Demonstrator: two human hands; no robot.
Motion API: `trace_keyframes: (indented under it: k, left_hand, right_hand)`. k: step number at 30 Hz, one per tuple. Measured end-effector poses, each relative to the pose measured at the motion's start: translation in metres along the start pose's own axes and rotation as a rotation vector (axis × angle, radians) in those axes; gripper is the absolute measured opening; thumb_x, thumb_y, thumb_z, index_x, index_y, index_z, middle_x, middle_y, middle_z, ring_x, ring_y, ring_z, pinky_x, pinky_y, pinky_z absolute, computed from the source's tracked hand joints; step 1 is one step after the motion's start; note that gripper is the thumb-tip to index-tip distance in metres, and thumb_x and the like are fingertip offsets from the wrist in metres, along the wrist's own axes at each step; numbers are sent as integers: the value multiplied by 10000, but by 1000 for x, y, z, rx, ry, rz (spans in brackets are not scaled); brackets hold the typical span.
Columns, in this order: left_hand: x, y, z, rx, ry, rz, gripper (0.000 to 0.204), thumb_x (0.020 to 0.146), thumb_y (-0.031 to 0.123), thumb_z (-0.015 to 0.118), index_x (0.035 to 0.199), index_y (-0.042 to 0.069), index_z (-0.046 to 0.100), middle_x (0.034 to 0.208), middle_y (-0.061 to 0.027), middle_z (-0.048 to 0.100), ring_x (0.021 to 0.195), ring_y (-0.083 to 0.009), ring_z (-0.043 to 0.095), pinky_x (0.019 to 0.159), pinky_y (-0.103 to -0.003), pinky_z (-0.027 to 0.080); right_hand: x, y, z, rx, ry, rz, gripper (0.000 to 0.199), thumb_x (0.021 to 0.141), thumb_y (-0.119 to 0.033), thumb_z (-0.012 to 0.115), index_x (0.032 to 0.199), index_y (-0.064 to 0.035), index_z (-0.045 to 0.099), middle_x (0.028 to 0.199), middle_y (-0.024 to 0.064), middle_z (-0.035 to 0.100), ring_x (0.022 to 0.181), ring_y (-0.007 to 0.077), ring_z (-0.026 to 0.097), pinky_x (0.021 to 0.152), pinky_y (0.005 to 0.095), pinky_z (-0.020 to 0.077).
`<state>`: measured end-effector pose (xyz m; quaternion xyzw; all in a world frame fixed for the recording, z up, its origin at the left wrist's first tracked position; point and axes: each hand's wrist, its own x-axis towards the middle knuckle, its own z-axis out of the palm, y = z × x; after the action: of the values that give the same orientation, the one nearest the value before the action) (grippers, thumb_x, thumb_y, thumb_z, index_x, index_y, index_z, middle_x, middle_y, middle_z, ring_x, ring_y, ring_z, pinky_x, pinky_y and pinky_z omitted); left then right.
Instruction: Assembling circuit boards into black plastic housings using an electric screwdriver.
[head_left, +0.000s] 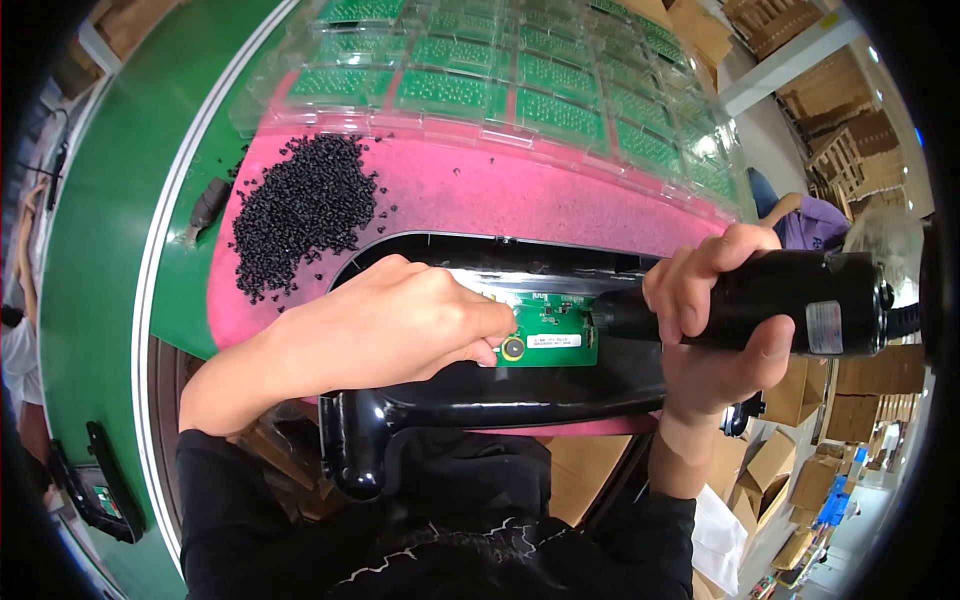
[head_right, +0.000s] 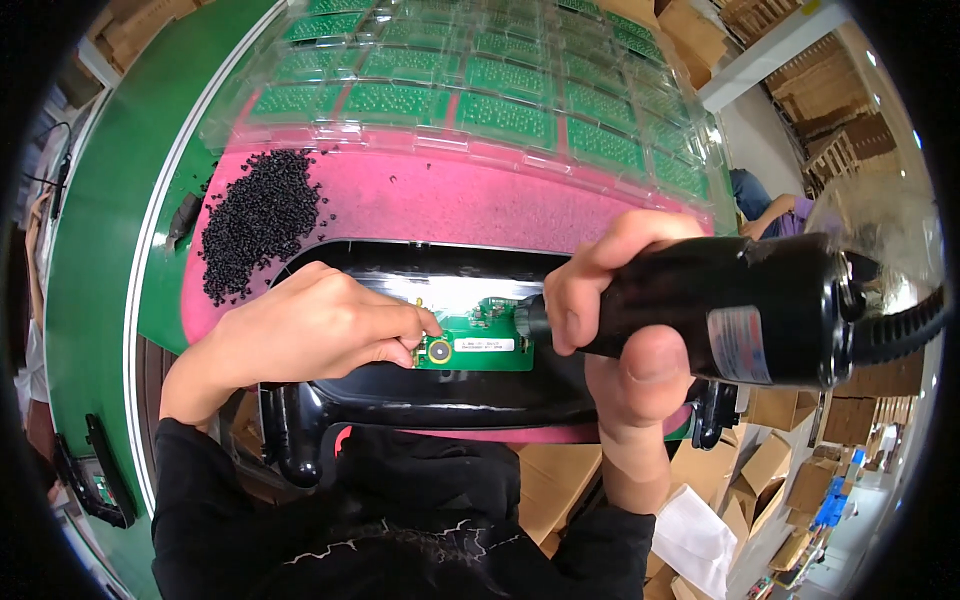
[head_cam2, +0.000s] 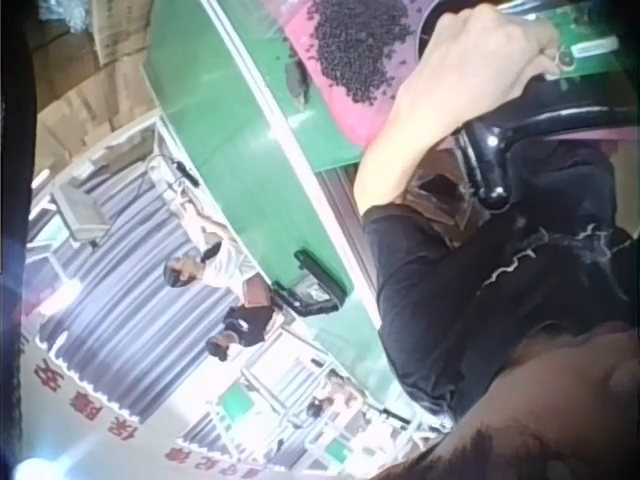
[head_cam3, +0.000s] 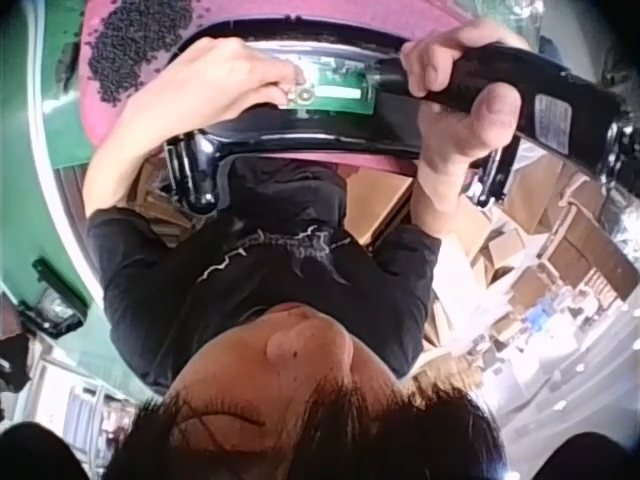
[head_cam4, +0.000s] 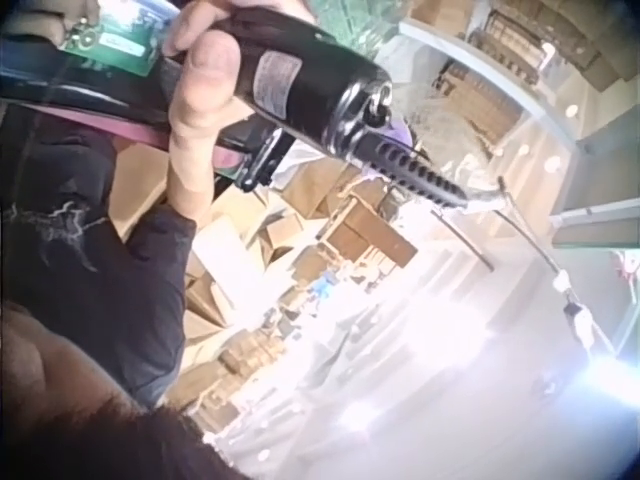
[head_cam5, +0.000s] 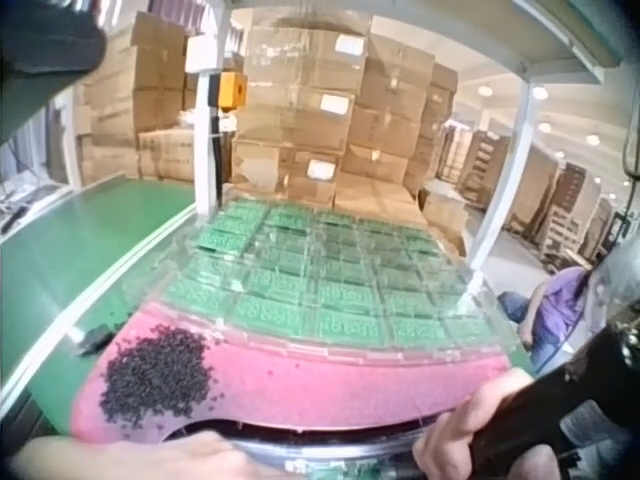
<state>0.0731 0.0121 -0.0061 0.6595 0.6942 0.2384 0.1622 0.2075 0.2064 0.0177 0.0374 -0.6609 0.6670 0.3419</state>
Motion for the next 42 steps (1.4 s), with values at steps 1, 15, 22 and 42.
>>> trace_keyframes:
  k: [1,15,22,42]
  left_hand:
    - [0,0,-1,-22,-6,1,253,828,263,683,989,71,649,842,-29,703,736,-238,680,605,-339,526]
    - [0,-8,6,-190,282,200,194,791,156,738,864,23,618,791,-97,647,732,-293,646,633,-365,512]
    - [1,-5,11,37,579,334,186,733,121,746,842,22,633,752,-72,631,676,-254,631,536,-337,508]
    - [-5,-5,8,126,632,27,139,833,61,659,815,15,529,700,-123,528,644,-315,569,524,-398,445]
  right_hand:
    - [0,-2,-1,14,3,3,551,853,-575,577,1018,-63,459,609,-17,443,465,102,395,534,283,349]
    - [-10,-35,37,499,-139,-171,453,893,-490,603,1023,-85,448,697,-3,514,511,86,475,599,275,376]
    - [-5,-25,41,473,-71,-145,455,902,-518,576,1031,-98,460,683,-11,482,509,92,436,589,273,353]
    - [1,5,54,128,-64,-44,548,877,-591,543,993,-64,443,589,4,441,431,114,389,484,283,343]
